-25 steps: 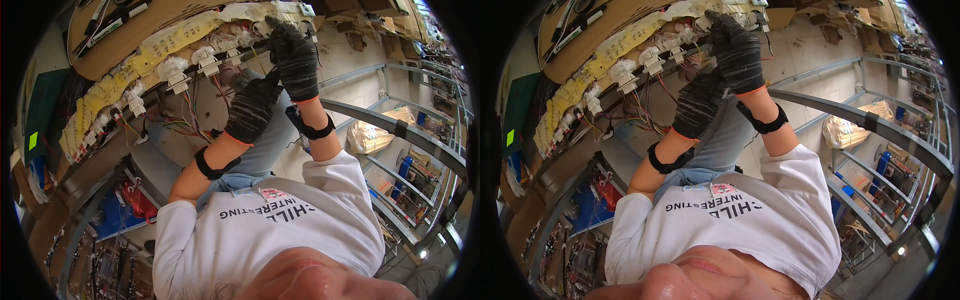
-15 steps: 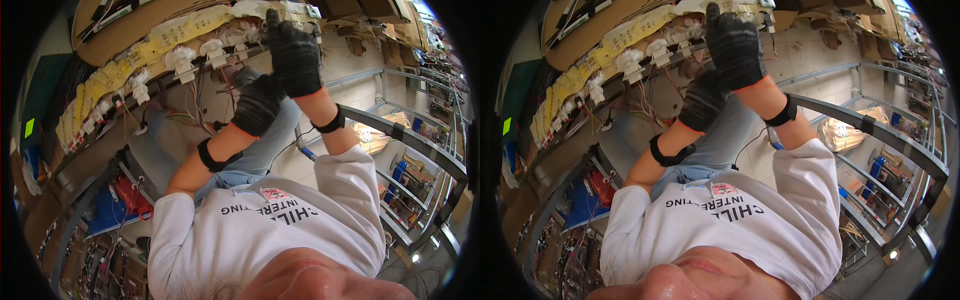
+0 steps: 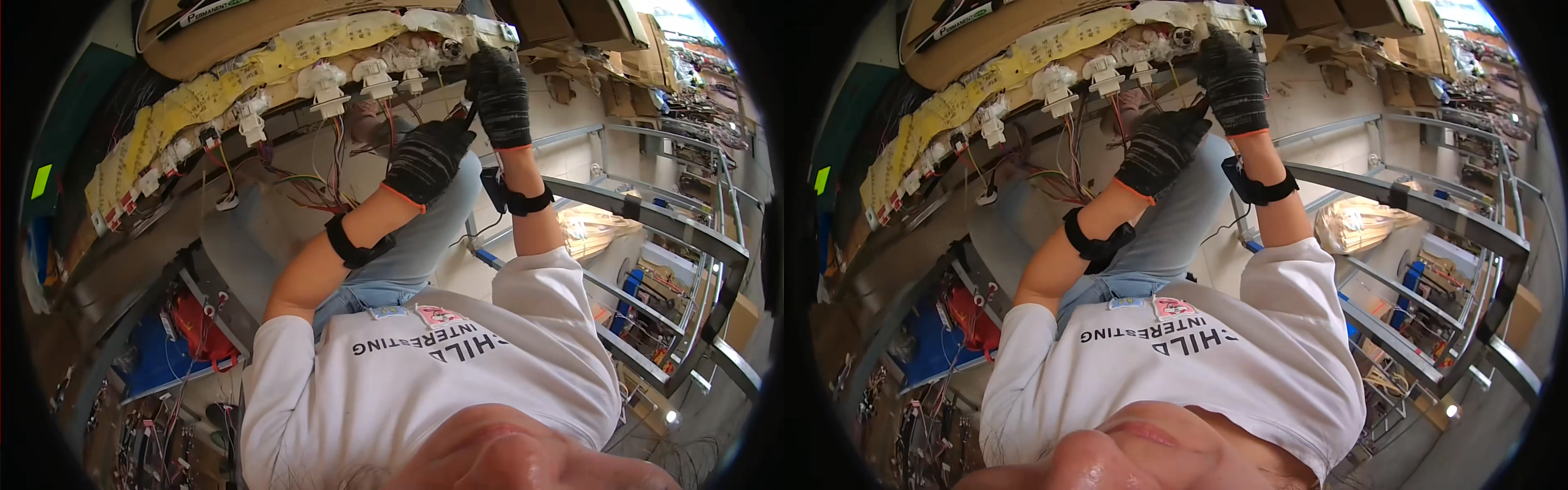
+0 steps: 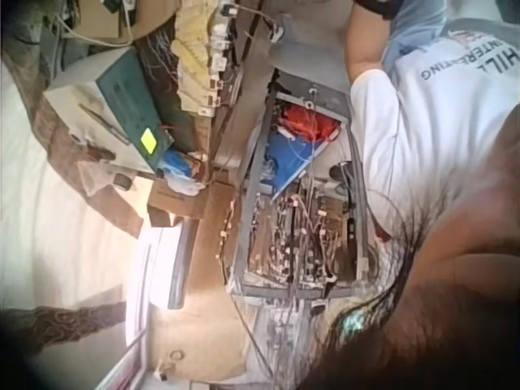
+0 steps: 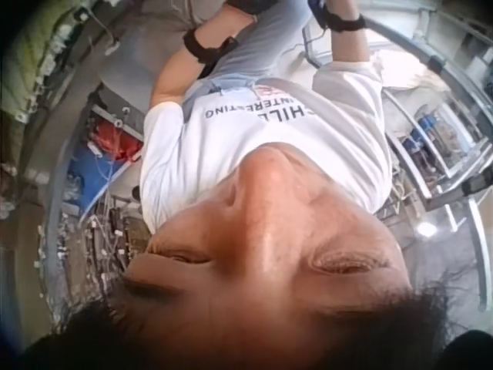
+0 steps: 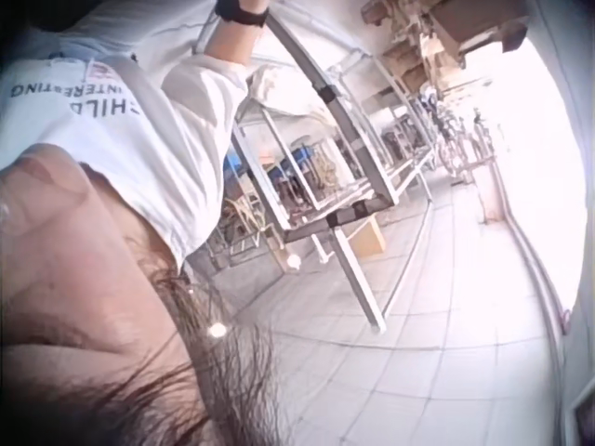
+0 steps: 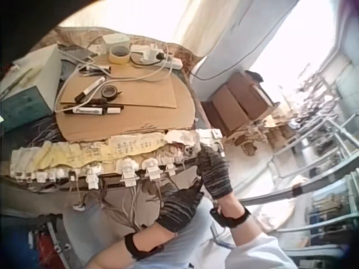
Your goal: Plug wire connectors into a panel during an industrial assembly process.
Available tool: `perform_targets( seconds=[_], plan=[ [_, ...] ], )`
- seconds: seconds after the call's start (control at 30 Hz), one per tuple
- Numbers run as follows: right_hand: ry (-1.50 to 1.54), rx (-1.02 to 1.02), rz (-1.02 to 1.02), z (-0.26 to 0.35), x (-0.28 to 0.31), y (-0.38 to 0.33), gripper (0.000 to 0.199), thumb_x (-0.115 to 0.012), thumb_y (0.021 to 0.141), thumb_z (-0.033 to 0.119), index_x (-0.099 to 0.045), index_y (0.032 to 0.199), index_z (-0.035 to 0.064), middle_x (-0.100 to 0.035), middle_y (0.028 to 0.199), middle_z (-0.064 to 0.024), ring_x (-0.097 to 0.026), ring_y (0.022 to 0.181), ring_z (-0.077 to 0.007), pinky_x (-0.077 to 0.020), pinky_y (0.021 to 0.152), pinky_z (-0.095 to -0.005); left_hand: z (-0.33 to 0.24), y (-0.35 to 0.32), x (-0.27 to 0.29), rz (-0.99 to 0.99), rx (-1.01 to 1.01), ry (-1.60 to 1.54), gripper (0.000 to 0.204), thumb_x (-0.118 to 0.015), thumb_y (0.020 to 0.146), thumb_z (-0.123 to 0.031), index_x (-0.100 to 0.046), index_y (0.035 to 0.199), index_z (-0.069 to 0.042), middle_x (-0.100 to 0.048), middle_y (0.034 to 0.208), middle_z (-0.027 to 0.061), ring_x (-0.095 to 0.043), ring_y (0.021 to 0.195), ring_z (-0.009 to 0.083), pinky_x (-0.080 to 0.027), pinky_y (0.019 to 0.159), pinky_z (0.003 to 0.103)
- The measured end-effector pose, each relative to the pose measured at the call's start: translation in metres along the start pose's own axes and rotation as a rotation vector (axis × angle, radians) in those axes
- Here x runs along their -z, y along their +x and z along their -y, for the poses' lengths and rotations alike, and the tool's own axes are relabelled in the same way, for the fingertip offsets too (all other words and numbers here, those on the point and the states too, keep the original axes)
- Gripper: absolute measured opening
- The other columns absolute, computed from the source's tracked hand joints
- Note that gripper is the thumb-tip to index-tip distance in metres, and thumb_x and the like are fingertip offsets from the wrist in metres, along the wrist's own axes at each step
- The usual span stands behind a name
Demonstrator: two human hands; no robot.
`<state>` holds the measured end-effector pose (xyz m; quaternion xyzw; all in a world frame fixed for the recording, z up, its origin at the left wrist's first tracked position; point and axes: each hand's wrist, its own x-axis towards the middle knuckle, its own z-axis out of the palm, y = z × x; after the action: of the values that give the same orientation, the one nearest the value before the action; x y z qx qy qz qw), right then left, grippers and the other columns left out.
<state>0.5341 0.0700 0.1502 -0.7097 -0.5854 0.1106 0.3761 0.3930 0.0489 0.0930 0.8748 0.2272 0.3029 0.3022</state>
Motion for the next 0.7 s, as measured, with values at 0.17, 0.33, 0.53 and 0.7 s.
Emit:
perform_targets(
  seconds=[0.17, 0.33, 0.53, 0.7],
  plan=[
    [0.202, -0.147, 0.094, 0.013, 0.010, 0.001, 0.019, -0.050, 0.089, 0.015, -0.058, 0.098, 0.0010, -0.057, 0.070, -0.0034, -0.049, 0.056, -0.0089, -0.0415, 0.051, -0.0235, -0.003, 0.000, 0.000, 0.017, 0.013, -0.018, 0.027, -0.055, 0.075, -0.013, -0.057, 0.102, -0.008, -0.058, 0.094, 0.0129, -0.057, 0.083, 0.0275, -0.046, 0.071, 0.039],
    [0.222, -0.191, 0.114, 0.020, 0.009, 0.004, 0.023, -0.051, 0.085, 0.008, -0.055, 0.107, 0.0004, -0.059, 0.073, -0.0060, -0.053, 0.056, -0.0124, -0.0431, 0.051, -0.0264, -0.005, 0.001, -0.003, -0.038, 0.016, -0.020, 0.029, -0.053, 0.076, -0.013, -0.055, 0.103, -0.004, -0.058, 0.093, 0.0145, -0.057, 0.080, 0.0280, -0.046, 0.069, 0.039],
    [-1.172, 0.464, 0.112, 0.058, -0.026, 0.004, 0.047, -0.051, 0.075, 0.012, -0.044, 0.119, -0.0025, -0.059, 0.088, -0.0171, -0.059, 0.069, -0.0291, -0.0473, 0.062, -0.0379, -0.012, -0.011, 0.011, 0.041, 0.263, 0.022, 0.020, -0.047, 0.076, -0.010, -0.058, 0.092, -0.003, -0.058, 0.085, 0.0155, -0.057, 0.078, 0.0285, -0.046, 0.068, 0.039],
    [-0.963, 0.210, 0.106, 0.031, -0.009, 0.008, 0.038, -0.046, 0.082, 0.013, -0.046, 0.118, 0.0002, -0.060, 0.092, -0.0186, -0.059, 0.076, -0.0338, -0.0473, 0.066, -0.0425, -0.045, -0.059, 0.050, -0.357, 0.092, -0.179, 0.034, -0.054, 0.079, -0.018, -0.055, 0.111, -0.006, -0.059, 0.102, 0.0126, -0.055, 0.096, 0.0287, -0.042, 0.085, 0.039]
  ],
)
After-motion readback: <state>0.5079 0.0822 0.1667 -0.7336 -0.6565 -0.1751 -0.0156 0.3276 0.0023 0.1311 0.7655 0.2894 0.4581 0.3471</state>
